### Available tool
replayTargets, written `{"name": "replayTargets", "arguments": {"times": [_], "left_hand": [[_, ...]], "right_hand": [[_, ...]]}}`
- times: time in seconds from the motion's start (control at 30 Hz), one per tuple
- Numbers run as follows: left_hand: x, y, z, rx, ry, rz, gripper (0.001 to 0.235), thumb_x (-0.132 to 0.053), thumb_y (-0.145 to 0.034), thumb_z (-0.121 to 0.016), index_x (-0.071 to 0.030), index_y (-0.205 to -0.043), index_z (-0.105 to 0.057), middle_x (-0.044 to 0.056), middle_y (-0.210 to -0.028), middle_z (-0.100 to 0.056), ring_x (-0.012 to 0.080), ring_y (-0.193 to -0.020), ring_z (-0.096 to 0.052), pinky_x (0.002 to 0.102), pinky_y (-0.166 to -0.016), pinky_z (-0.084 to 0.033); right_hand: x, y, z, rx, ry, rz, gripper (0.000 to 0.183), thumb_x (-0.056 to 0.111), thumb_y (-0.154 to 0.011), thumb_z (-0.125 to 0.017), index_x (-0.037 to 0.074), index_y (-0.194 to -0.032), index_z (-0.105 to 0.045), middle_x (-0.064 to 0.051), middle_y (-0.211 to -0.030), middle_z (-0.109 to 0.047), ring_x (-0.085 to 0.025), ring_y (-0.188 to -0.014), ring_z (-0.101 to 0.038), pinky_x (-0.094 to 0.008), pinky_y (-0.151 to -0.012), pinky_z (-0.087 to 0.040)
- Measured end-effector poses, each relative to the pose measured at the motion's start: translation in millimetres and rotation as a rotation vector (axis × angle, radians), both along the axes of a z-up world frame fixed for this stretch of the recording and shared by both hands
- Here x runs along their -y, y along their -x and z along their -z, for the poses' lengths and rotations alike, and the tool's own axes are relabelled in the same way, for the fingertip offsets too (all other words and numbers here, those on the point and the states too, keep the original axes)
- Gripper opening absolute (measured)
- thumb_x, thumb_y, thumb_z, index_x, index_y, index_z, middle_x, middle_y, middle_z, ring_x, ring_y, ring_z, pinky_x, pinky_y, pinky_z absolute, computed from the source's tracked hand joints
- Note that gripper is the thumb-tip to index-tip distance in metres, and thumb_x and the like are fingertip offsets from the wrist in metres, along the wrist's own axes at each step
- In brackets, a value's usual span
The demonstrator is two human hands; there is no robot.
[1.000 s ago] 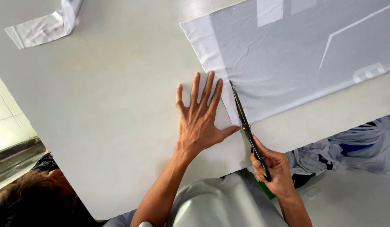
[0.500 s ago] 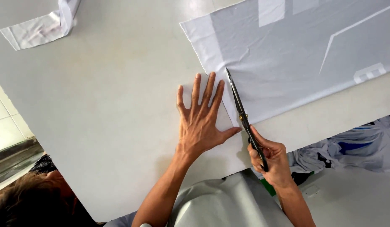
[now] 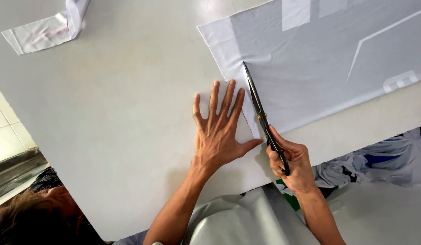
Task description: Tracing a pattern onto fabric with chalk and cutting it out with scissors on a large work table.
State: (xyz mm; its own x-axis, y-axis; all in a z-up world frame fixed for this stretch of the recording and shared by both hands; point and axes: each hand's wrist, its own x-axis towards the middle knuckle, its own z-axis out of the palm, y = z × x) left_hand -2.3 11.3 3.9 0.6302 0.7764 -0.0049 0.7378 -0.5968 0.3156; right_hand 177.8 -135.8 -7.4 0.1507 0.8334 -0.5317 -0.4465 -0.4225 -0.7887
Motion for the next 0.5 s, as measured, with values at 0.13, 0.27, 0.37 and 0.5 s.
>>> {"name": "replayTargets", "arguments": {"times": [0.13, 0.27, 0.37, 0.5], "left_hand": [[0, 0, 0, 0.005, -0.001, 0.003, 0.124, -0.089, -0.072, -0.072, -0.015, -0.163, -0.033, 0.007, -0.171, -0.021, 0.0356, -0.159, -0.017, 0.066, -0.123, -0.011], [-1, 0, 2, 0.032, -0.005, -0.003, 0.120, -0.088, -0.074, -0.072, -0.015, -0.162, -0.036, 0.008, -0.171, -0.023, 0.0364, -0.159, -0.020, 0.066, -0.123, -0.012], [-1, 1, 1, 0.039, -0.001, -0.012, 0.118, -0.085, -0.073, -0.074, -0.015, -0.161, -0.037, 0.008, -0.170, -0.024, 0.0363, -0.158, -0.020, 0.066, -0.123, -0.012], [-1, 1, 0, 0.023, -0.028, -0.005, 0.118, -0.088, -0.076, -0.070, -0.015, -0.162, -0.036, 0.008, -0.170, -0.025, 0.0351, -0.158, -0.022, 0.066, -0.123, -0.015]], "right_hand": [[-2, -5, 3, -0.036, -0.114, 0.001, 0.069, 0.027, -0.091, -0.074, 0.005, -0.151, -0.049, -0.004, -0.069, -0.043, -0.006, -0.043, -0.038, -0.017, -0.033, -0.023], [-21, -5, 1, -0.010, -0.066, 0.009, 0.070, 0.028, -0.089, -0.074, 0.006, -0.151, -0.049, -0.007, -0.072, -0.046, -0.007, -0.045, -0.036, -0.019, -0.037, -0.019], [-30, -2, -1, 0.035, 0.003, -0.009, 0.072, 0.034, -0.086, -0.075, 0.012, -0.150, -0.052, -0.002, -0.069, -0.037, -0.008, -0.046, -0.031, -0.020, -0.038, -0.016], [-35, 0, -5, 0.049, -0.034, -0.012, 0.067, 0.000, -0.087, -0.068, 0.008, -0.151, -0.050, -0.001, -0.069, -0.043, -0.006, -0.046, -0.030, -0.018, -0.036, -0.022]]}}
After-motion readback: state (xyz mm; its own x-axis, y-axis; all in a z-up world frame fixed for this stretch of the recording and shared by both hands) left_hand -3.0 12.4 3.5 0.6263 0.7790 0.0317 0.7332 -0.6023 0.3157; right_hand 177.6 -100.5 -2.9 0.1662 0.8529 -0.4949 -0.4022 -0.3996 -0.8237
